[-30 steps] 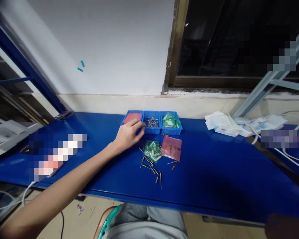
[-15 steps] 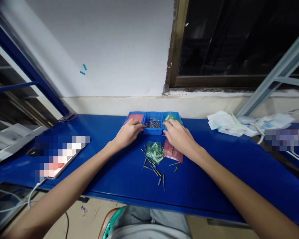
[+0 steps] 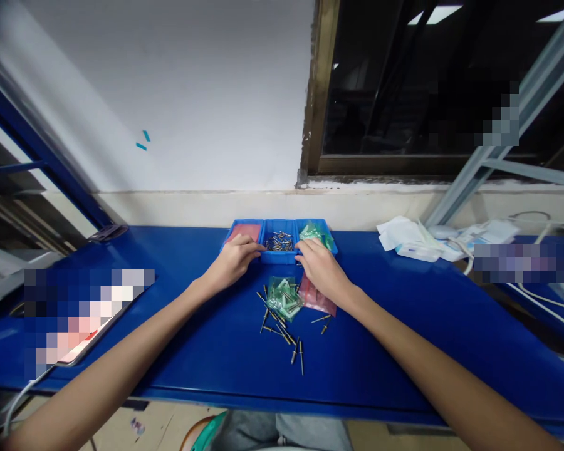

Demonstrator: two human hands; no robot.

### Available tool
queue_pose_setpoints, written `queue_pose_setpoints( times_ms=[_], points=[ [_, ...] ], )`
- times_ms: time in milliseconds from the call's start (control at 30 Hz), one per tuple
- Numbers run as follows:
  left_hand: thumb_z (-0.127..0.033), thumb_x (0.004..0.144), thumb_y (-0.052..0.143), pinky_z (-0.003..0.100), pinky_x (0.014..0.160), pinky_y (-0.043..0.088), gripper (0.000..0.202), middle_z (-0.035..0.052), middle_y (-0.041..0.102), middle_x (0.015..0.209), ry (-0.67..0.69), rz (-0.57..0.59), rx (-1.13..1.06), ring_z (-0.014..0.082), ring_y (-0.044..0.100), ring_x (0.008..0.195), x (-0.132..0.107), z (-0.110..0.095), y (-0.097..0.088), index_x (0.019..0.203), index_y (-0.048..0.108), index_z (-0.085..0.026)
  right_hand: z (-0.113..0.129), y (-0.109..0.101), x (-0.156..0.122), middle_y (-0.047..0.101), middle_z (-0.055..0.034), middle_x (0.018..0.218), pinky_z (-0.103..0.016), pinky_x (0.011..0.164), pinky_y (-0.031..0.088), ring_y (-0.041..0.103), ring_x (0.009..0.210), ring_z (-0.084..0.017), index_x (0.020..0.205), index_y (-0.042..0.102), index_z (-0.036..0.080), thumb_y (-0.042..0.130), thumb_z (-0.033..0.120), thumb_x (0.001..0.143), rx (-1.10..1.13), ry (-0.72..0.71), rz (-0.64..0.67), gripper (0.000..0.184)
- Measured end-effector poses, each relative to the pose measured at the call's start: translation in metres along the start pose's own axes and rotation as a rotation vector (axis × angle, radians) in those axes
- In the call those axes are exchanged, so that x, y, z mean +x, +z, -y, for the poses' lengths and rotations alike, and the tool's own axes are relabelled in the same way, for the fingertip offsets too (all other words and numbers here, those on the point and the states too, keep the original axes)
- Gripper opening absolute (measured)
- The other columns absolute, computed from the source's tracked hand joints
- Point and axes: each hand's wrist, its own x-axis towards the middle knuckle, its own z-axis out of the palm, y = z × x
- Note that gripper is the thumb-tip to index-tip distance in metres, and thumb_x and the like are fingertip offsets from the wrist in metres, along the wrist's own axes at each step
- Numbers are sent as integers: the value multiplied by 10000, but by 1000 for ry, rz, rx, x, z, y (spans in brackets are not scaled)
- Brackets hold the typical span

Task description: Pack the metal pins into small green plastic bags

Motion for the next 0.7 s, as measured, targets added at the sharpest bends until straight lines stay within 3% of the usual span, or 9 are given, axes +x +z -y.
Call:
queue_pose_setpoints(
  times_ms=[300,500,700],
  points=[
    [-202,991,453,376,830,490,277,86,658,919,3,-14,-32,213,574,859,1,-2,-4,1158,672,-169,-1,0,1,667,-100,985,-423,877,497,592,992,-263,1046,647,188,459,195,977,71,21,-34,200],
    [-227,993,455,372,818,484,268,83,662,911,27,-18,-31,212,585,852,3,-1,-4,1073,706,-180,-1,0,2,677,-86,979,-411,876,491,594,990,-251,1007,648,193,489,201,972,75,65,-38,163],
    [-213,1003,419,393,846,487,298,113,643,957,54,37,17,227,568,886,3,1,-5,1107,692,-151,2,-5,2,678,-106,1014,-433,910,492,602,1020,-260,1041,651,170,503,174,957,80,86,-14,170]
  ],
)
